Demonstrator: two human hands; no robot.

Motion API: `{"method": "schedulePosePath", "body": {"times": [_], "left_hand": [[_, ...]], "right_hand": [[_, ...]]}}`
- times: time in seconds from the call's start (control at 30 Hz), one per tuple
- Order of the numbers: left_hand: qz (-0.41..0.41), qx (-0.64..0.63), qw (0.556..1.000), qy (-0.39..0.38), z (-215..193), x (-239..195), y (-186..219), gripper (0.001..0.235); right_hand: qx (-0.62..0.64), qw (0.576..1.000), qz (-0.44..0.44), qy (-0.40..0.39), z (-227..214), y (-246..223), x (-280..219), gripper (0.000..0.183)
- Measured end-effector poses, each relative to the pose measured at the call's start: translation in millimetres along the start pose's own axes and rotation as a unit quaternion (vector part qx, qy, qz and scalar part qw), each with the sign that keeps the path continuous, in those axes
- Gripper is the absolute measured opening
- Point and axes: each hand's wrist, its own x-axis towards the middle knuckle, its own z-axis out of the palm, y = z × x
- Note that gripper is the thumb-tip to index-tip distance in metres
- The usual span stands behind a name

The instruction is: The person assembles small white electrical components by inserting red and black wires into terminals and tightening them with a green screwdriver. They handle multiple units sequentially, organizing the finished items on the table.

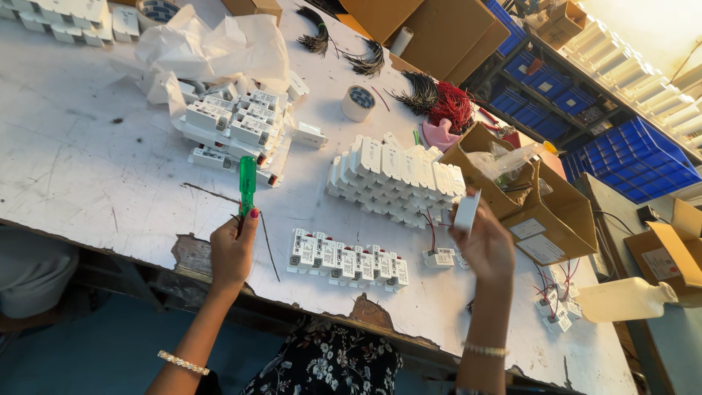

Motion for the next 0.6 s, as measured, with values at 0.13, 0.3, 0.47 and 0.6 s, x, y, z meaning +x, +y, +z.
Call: {"method": "schedulePosePath", "body": {"times": [0.13,0.3,0.47,0.6], "left_hand": [[0.0,-0.008,1.0,0.001,0.7,-0.6,0.1,0.059],[0.009,-0.003,1.0,0.004,1.0,0.8,-3.0,0.058],[0.016,-0.012,1.0,0.001,1.3,0.4,-5.1,0.059],[0.016,-0.019,1.0,0.0,1.7,0.1,-4.3,0.058]], "right_hand": [[0.091,0.993,0.059,0.04,-22.8,46.4,-47.4,0.041],[-0.018,0.982,0.042,0.185,-52.3,95.5,-69.5,0.027],[-0.093,0.98,-0.033,0.172,-36.1,125.8,-71.7,0.027],[0.089,0.985,-0.11,0.098,-10.4,129.1,-84.1,0.031]]}}
